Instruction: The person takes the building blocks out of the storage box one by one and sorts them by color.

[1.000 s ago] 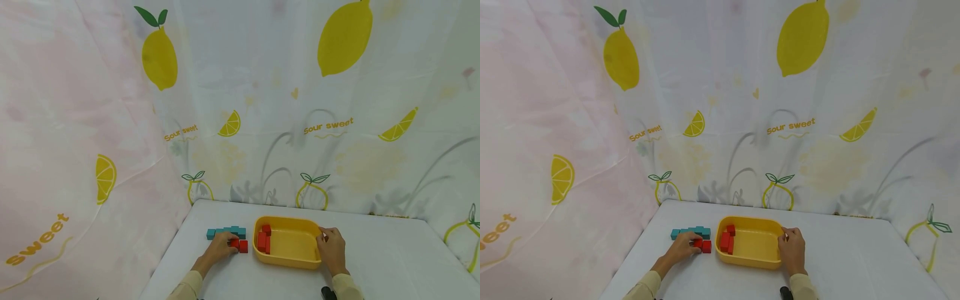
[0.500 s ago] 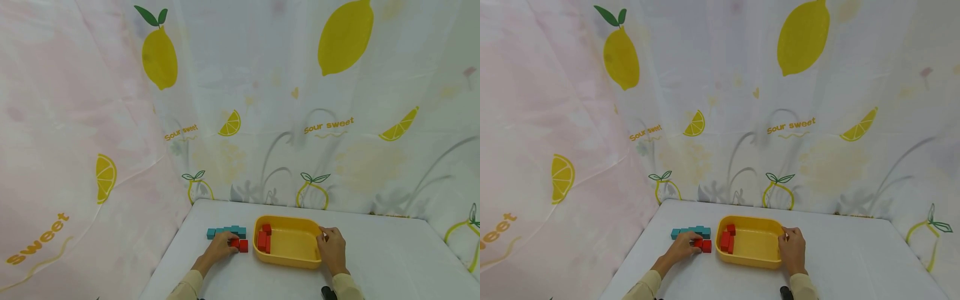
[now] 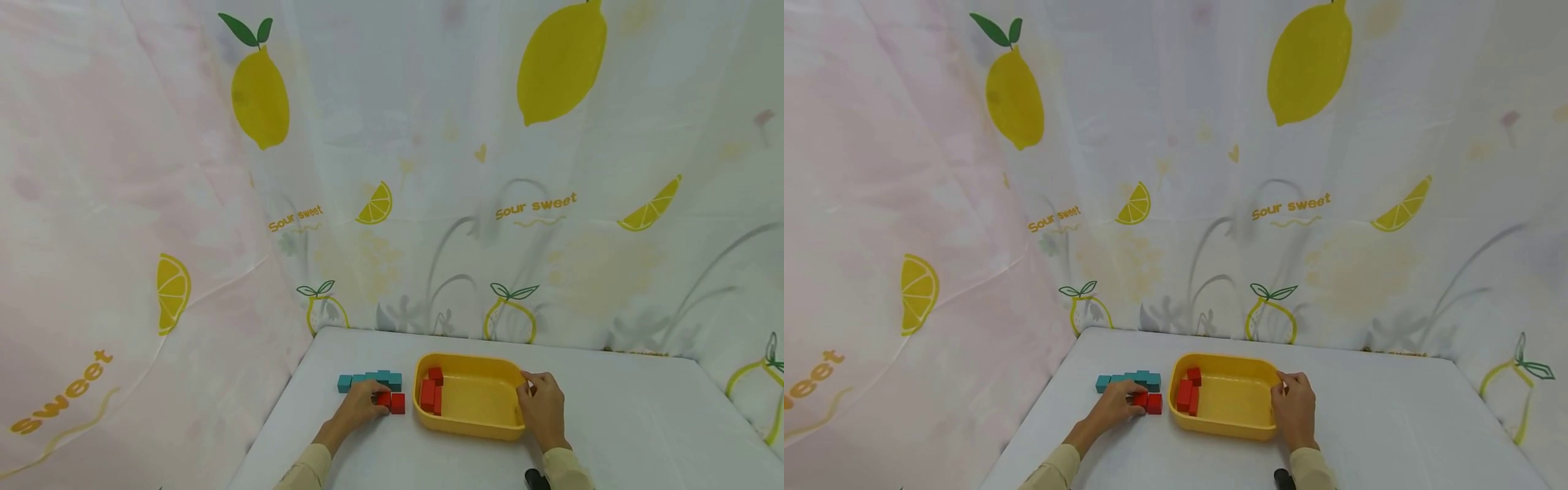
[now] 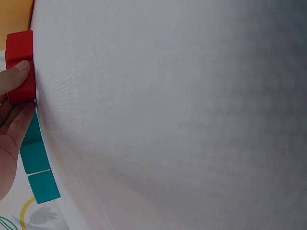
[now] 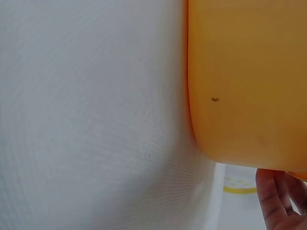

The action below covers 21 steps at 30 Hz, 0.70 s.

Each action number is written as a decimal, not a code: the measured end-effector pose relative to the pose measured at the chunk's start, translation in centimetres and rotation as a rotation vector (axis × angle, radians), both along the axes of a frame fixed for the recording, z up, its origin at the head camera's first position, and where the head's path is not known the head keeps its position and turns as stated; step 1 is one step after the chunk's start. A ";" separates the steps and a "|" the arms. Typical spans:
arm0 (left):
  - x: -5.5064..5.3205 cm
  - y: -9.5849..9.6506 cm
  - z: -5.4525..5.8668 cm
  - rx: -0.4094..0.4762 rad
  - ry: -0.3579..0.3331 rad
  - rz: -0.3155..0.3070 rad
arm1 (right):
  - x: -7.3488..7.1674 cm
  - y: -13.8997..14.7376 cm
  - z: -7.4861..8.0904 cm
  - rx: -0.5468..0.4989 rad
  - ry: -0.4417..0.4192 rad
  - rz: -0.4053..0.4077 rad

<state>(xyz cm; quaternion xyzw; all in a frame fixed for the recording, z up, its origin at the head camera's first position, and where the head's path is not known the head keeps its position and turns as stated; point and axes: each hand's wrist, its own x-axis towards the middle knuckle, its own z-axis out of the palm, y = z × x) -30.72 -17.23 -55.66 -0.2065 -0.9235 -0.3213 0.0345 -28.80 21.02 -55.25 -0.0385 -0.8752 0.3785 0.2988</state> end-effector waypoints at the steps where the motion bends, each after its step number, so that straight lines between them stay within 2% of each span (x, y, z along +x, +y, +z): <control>1: 0.0 0.0 0.0 0.001 0.002 -0.001 | 0.0 0.0 0.0 0.003 0.006 -0.002; 10: 0.2 0.0 0.4 -0.004 0.002 0.006 | 0.1 0.0 0.1 0.001 0.030 -0.005; 21: 0.3 -0.6 1.2 0.074 -0.054 -0.001 | 0.0 0.0 0.0 -0.006 0.019 -0.008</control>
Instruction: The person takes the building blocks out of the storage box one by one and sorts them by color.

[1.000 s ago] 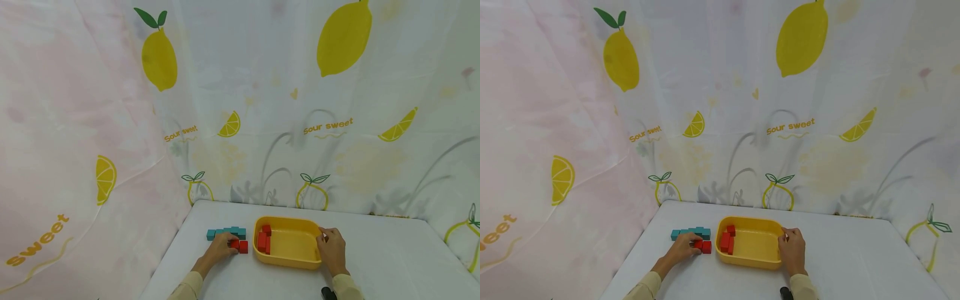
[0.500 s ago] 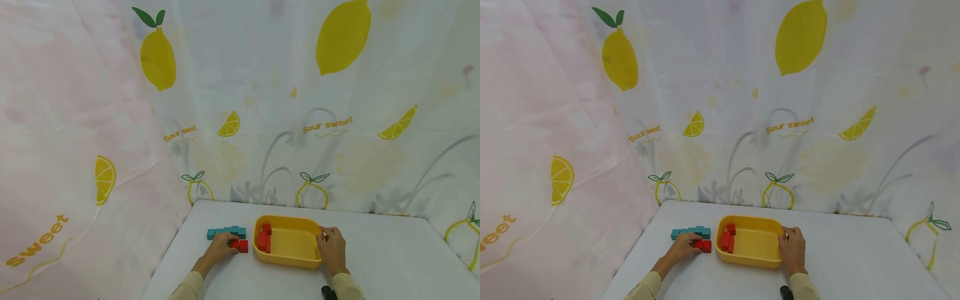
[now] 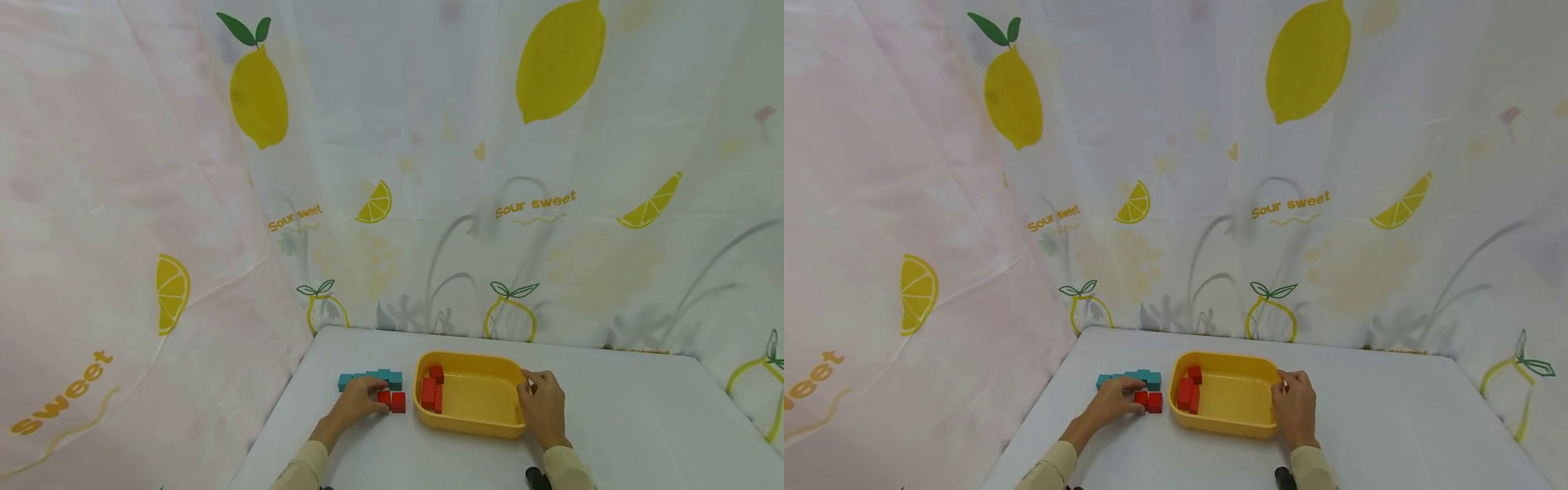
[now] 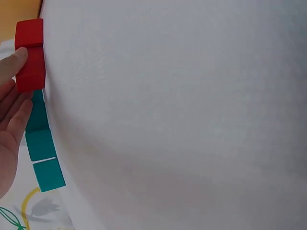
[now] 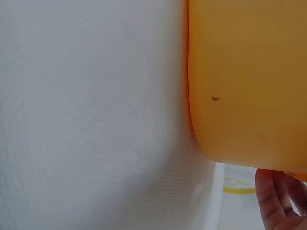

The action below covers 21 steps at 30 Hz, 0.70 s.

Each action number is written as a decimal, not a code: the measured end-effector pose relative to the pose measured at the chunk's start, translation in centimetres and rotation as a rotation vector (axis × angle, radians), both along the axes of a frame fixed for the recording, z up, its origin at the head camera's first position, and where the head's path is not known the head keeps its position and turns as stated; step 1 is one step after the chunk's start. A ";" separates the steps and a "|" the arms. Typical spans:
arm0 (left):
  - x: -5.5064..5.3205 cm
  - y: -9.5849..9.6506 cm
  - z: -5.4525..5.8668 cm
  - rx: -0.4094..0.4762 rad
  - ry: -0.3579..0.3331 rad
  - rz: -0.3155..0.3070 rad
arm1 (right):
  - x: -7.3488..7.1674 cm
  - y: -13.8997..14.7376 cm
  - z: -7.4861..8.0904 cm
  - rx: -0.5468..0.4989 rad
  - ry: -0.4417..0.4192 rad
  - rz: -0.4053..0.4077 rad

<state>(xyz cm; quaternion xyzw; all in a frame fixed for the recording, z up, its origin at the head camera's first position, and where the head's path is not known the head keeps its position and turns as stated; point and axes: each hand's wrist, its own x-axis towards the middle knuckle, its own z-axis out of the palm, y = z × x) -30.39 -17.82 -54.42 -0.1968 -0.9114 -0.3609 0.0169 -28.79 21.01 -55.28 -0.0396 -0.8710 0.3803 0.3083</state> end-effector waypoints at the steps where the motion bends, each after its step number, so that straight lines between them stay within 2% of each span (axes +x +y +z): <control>1: 0.0 -0.1 0.0 0.003 0.002 -0.005 | 0.0 0.0 0.0 0.001 0.000 0.000; 9: -0.3 -0.5 0.2 0.014 0.017 -0.036 | 0.1 -0.1 0.2 0.005 -0.013 0.000; 15: -0.8 -0.3 0.9 0.067 0.044 -0.056 | -0.1 0.0 0.2 0.007 -0.021 -0.006; 21: -1.0 0.0 1.1 0.076 0.117 -0.062 | 0.0 -0.1 0.3 0.006 -0.029 -0.004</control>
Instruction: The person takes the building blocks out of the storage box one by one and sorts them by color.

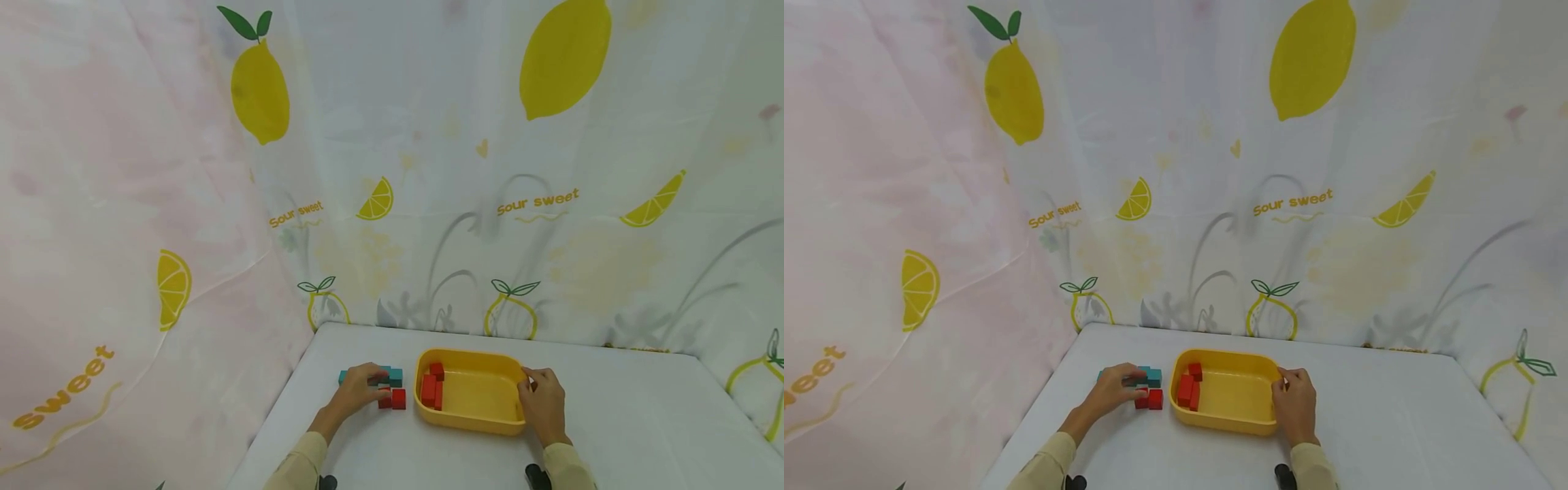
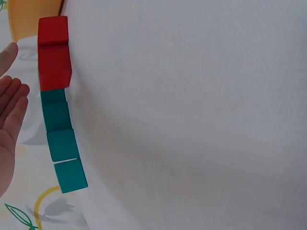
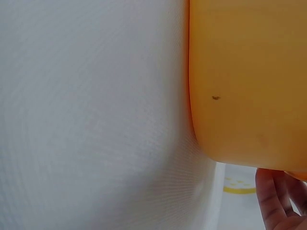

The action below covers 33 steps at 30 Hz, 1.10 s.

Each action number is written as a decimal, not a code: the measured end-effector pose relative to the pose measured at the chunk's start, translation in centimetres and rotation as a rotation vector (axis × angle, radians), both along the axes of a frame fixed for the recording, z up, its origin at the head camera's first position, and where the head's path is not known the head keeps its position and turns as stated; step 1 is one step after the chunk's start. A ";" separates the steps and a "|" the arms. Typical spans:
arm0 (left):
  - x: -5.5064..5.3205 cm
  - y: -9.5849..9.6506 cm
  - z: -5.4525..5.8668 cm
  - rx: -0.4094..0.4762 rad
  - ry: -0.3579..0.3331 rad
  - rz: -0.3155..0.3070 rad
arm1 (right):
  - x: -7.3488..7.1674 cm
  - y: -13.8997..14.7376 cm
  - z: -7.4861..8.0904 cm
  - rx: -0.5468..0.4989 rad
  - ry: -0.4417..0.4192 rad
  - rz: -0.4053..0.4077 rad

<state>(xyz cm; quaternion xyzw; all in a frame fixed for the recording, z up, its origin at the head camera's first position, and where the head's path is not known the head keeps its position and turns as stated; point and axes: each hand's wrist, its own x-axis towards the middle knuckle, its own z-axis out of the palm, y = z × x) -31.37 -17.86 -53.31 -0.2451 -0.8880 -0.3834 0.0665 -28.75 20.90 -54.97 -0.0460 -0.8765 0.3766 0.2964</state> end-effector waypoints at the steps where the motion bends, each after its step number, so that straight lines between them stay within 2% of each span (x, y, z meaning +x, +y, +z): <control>1: 0.0 0.1 0.1 0.000 0.014 -0.001 | 0.0 0.0 0.0 0.000 -0.001 0.000; 4: -0.1 0.2 0.4 0.017 0.023 -0.011 | 0.1 0.0 0.1 0.002 -0.003 0.001; 7: -0.1 0.4 0.7 0.031 0.003 -0.020 | 0.1 0.0 0.0 -0.001 -0.005 -0.001; 20: -0.6 1.9 1.9 0.025 0.010 -0.046 | 0.0 0.1 0.1 -0.010 -0.012 0.006; 30: -1.2 3.8 2.3 -0.006 0.095 -0.043 | 0.1 0.1 0.2 -0.012 -0.025 0.011; 33: -1.3 4.5 2.2 -0.009 0.094 -0.039 | 0.2 0.1 0.3 -0.014 -0.027 0.015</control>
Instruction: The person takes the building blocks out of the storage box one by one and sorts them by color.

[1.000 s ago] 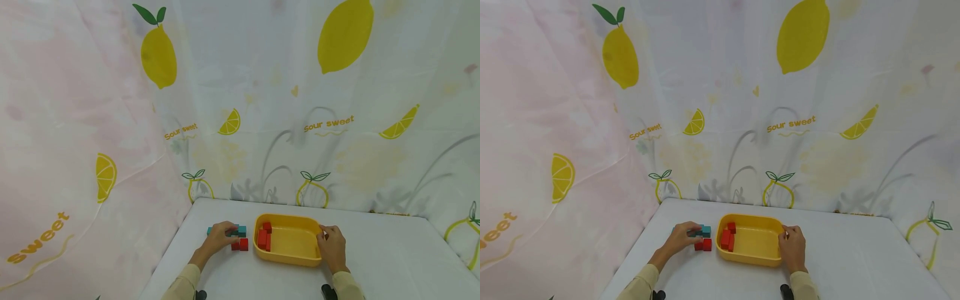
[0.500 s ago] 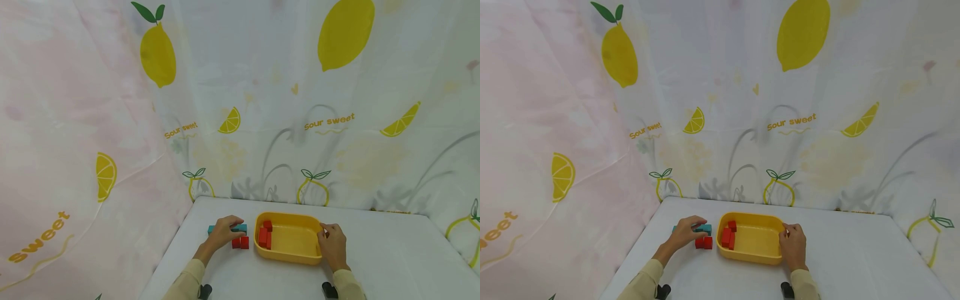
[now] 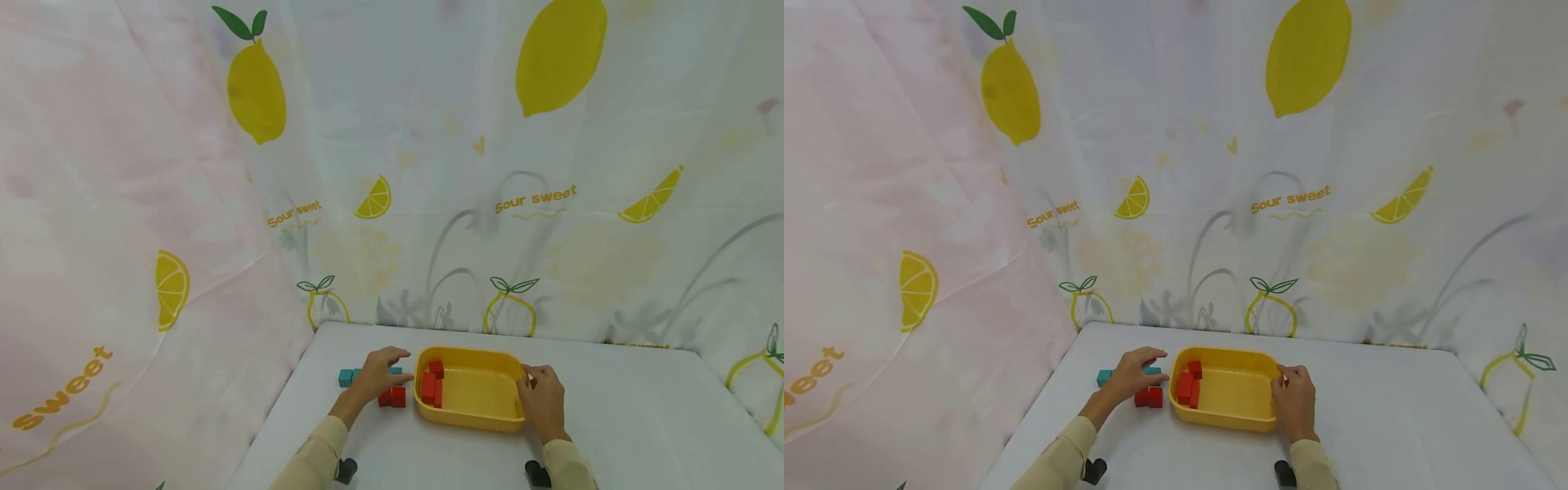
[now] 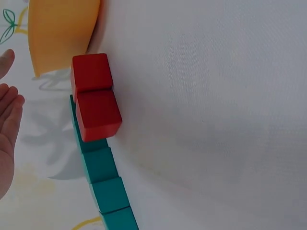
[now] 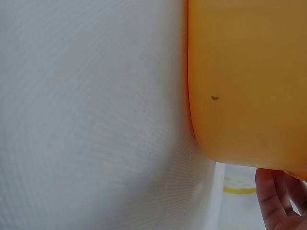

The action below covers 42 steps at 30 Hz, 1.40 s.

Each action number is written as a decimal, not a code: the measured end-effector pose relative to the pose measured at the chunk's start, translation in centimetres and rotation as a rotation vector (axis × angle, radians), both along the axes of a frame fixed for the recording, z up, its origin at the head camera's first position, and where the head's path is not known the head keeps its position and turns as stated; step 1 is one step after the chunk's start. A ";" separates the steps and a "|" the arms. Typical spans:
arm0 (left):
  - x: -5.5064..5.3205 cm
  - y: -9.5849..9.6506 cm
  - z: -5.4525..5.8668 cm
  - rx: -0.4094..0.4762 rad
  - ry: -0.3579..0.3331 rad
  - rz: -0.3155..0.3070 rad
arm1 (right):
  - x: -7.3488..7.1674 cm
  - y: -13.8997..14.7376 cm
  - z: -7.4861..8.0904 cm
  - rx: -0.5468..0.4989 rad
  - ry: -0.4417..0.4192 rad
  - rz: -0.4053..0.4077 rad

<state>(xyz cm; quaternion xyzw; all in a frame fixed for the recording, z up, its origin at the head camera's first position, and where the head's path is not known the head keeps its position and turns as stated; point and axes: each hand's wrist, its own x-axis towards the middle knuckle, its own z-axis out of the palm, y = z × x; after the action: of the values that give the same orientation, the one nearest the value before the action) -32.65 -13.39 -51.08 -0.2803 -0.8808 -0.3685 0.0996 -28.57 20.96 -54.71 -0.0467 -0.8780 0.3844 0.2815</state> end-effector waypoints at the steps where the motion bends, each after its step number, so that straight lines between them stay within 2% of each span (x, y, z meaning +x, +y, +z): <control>1: 0.0 0.2 -0.1 0.003 -0.008 0.000 | 0.0 0.0 0.0 0.001 0.001 0.000; 4: -0.1 0.6 -0.1 0.019 -0.031 -0.003 | 0.0 0.0 -0.1 0.005 0.011 0.002; 10: -0.5 1.6 0.1 0.028 -0.028 -0.046 | -0.3 0.2 -0.2 0.002 0.035 0.003; 17: -0.8 2.7 0.5 -0.035 -0.018 -0.047 | -0.4 0.3 -0.2 -0.014 0.003 0.010; 22: -1.0 3.3 0.7 -0.026 -0.050 -0.068 | -0.4 0.4 -0.1 -0.005 0.014 0.001; 28: -1.1 4.0 0.7 -0.079 -0.019 -0.049 | -0.4 0.3 -0.1 -0.004 0.020 0.001; 32: -1.0 4.2 0.5 -0.104 -0.036 -0.037 | -0.2 0.3 -0.1 -0.010 0.012 0.002; 35: -1.0 4.4 0.4 -0.102 -0.034 -0.052 | -0.3 0.3 -0.3 -0.012 0.004 -0.006; 42: -1.3 4.7 -0.4 -0.142 0.030 -0.089 | -0.2 0.2 -0.4 -0.029 -0.012 0.000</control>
<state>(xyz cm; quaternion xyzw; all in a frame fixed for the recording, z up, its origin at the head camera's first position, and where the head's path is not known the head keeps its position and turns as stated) -33.95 -8.64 -51.43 -0.3309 -0.8897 -0.3051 0.0761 -28.80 21.12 -55.09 -0.0532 -0.8738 0.3969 0.2757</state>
